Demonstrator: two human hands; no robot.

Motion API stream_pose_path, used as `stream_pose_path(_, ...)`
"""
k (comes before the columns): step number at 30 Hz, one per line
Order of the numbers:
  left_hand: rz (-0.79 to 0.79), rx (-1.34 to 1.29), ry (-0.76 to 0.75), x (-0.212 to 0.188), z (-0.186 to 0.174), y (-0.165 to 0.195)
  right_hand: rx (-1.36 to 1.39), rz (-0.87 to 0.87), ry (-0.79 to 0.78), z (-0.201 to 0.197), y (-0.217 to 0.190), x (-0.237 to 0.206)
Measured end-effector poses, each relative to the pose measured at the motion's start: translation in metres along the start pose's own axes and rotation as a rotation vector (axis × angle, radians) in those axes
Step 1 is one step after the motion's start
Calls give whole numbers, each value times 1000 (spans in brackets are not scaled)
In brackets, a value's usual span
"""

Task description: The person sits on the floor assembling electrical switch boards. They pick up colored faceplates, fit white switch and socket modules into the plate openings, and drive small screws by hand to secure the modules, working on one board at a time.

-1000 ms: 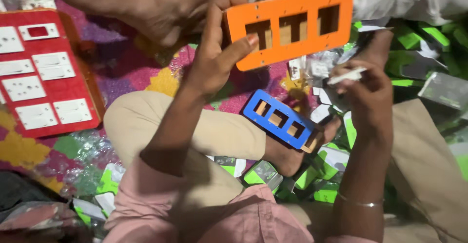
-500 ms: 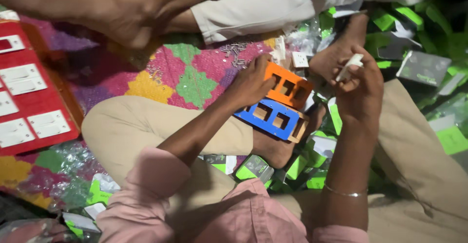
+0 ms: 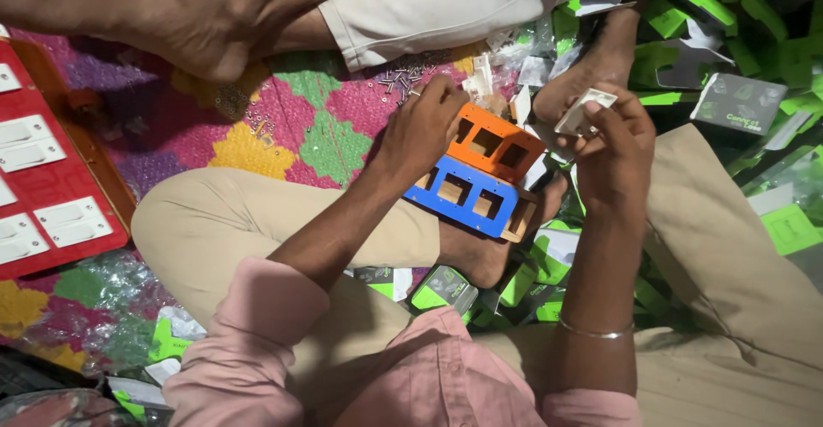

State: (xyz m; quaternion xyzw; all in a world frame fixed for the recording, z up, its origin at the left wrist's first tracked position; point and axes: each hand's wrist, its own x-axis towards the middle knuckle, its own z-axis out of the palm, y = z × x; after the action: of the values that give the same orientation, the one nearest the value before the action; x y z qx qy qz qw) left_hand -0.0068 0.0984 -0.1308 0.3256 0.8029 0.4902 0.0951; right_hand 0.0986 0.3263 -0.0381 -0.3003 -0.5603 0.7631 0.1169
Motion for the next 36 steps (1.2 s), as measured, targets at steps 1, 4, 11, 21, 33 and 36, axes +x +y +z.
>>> stream_pose_path(1,56,7,36,-1,-2,1,2,-21,0,0,-3,-1)
stream_pose_path(4,228,-13,86,-5,-13,9,67,-52,48,-5,-19,-8)
stream_pose_path(11,445,-110,54,-9,-50,27,155,-182,71,-27,-56,-26)
stream_pose_path(21,486,-122,73,-6,-56,36,161,-150,66,-28,-51,-23)
stream_pose_path(33,-197,-314,21,13,-59,-8,216,-127,83,-24,-44,-17)
stream_pose_path(36,-241,-340,-127,19,-72,-22,279,-133,42,-23,-34,-4)
